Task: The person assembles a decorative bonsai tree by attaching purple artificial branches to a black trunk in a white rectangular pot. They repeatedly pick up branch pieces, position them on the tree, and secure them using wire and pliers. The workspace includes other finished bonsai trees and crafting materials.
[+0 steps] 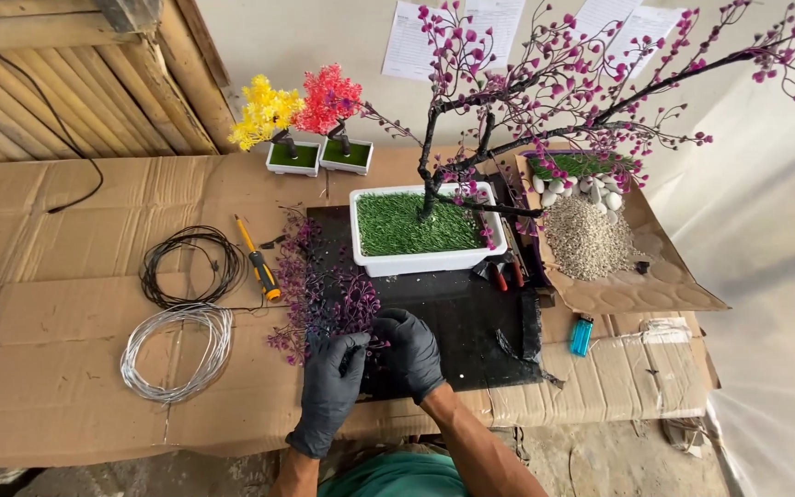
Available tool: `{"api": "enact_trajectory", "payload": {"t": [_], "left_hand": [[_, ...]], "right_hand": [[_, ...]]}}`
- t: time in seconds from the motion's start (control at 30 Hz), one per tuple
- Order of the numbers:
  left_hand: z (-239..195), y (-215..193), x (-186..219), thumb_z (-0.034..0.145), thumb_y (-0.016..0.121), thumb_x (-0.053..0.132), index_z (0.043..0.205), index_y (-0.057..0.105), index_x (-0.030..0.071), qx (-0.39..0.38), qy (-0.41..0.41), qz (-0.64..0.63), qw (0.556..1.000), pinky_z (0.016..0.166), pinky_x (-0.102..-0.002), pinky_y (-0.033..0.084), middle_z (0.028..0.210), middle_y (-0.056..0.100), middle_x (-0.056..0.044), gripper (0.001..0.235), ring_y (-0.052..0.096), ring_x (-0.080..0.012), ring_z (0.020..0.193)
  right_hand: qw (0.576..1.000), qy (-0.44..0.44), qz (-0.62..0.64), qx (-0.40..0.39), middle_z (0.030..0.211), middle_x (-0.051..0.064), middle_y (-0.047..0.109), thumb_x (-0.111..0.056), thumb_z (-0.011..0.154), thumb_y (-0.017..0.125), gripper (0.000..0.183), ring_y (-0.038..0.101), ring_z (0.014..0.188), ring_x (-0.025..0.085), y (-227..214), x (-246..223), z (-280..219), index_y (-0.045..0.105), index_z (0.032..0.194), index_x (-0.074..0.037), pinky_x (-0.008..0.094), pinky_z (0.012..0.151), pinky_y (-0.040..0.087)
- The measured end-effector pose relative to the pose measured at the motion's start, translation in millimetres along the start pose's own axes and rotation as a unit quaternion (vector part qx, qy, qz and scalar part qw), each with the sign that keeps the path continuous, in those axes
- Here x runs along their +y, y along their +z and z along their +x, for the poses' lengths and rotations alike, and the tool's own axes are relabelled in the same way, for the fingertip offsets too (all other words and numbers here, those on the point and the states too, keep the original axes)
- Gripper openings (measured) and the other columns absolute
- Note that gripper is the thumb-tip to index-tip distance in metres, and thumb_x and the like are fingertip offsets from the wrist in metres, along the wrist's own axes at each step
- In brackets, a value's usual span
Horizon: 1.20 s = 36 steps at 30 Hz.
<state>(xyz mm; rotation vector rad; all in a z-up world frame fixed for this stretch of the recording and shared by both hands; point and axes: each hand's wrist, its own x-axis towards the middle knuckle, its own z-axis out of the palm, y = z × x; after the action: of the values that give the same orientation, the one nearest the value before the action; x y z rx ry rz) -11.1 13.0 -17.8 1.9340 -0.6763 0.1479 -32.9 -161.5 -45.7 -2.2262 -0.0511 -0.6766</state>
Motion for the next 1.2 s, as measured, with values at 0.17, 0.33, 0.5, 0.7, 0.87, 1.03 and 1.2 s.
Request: {"api": "enact_trajectory", "payload": {"t": [0.17, 0.33, 0.5, 0.7, 0.87, 1.03, 1.2], "left_hand": [[1.0, -1.9, -2.1, 0.094, 0.070, 0.020, 0.137, 0.059, 0.016, 0.024, -0.037, -0.006, 0.999, 0.098, -0.037, 0.059, 0.126, 0.073, -0.007, 0.044, 0.072, -0.0244, 0.114], [4.7, 0.9, -15.1, 0.082, 0.085, 0.022, 0.162, 0.031, 0.020, 0.033, -0.112, 0.018, 0.993, 0.100, -0.039, 0.055, 0.135, 0.067, -0.010, 0.096, 0.066, -0.0250, 0.116], [12.2, 14.9, -18.7, 0.088, 0.080, 0.041, 0.155, 0.049, 0.023, -0.004, 0.021, 0.207, 0.978, 0.106, -0.058, 0.047, 0.134, 0.060, -0.008, 0.076, 0.057, -0.0343, 0.125], [9.4, 41.6, -58.3, 0.090, 0.078, 0.031, 0.126, 0.065, 0.035, 0.004, -0.034, 0.304, 0.952, 0.107, -0.045, 0.051, 0.118, 0.061, 0.005, 0.038, 0.057, -0.0199, 0.124], [29.9, 33.3, -56.1, 0.094, 0.077, 0.037, 0.119, 0.071, 0.037, 0.044, -0.077, 0.227, 0.970, 0.103, -0.045, 0.051, 0.088, 0.065, 0.009, 0.026, 0.066, -0.0158, 0.101], [50.3, 10.1, -28.5, 0.084, 0.088, 0.033, 0.102, 0.078, 0.031, 0.134, -0.022, 0.158, 0.978, 0.086, -0.040, 0.055, 0.078, 0.066, 0.007, 0.020, 0.067, -0.0186, 0.081], [60.7, 9.7, -23.1, 0.083, 0.089, 0.023, 0.100, 0.076, 0.027, 0.170, 0.004, 0.121, 0.978, 0.083, -0.039, 0.056, 0.095, 0.070, 0.005, 0.022, 0.067, -0.0203, 0.087]], "right_hand": [[0.993, 0.097, 0.021, 0.059, 0.108, 0.001, 0.075, -0.005, 0.079, 0.073, 0.026, 0.075, 0.095, 0.019, -10.8, -21.1, 5.3, 0.078, 0.102, -0.018, 0.031, 0.078, 0.061], [0.902, 0.351, 0.225, 0.111, 0.098, 0.004, 0.085, -0.020, 0.089, 0.076, 0.019, 0.074, 0.091, 0.008, -23.7, -50.7, 23.8, 0.083, 0.105, -0.013, 0.025, 0.083, 0.061], [0.799, 0.433, 0.404, 0.109, 0.055, 0.003, 0.057, -0.007, 0.092, 0.074, 0.016, 0.050, 0.043, 0.011, -11.8, -44.4, 34.4, 0.070, 0.077, -0.009, 0.024, 0.041, 0.040], [0.834, 0.404, 0.374, 0.040, 0.047, 0.012, 0.060, -0.008, 0.087, 0.080, 0.012, 0.056, 0.034, 0.015, -38.4, -90.0, 34.4, 0.075, 0.077, -0.005, 0.022, 0.036, 0.042], [0.840, 0.381, 0.341, 0.184, 0.059, 0.006, 0.063, -0.009, 0.091, 0.075, 0.015, 0.054, 0.044, 0.011, -39.2, -55.6, 41.3, 0.072, 0.076, -0.007, 0.022, 0.042, 0.042], [0.764, 0.462, 0.388, 0.227, 0.054, 0.013, 0.061, -0.016, 0.093, 0.072, 0.014, 0.060, 0.040, 0.020, -38.9, -14.1, 26.6, 0.069, 0.081, -0.010, 0.025, 0.037, 0.044], [0.758, 0.433, 0.403, 0.276, 0.057, 0.019, 0.064, -0.012, 0.093, 0.074, 0.014, 0.060, 0.043, 0.022, -44.0, -20.9, 32.0, 0.067, 0.083, -0.005, 0.028, 0.046, 0.046]]}}
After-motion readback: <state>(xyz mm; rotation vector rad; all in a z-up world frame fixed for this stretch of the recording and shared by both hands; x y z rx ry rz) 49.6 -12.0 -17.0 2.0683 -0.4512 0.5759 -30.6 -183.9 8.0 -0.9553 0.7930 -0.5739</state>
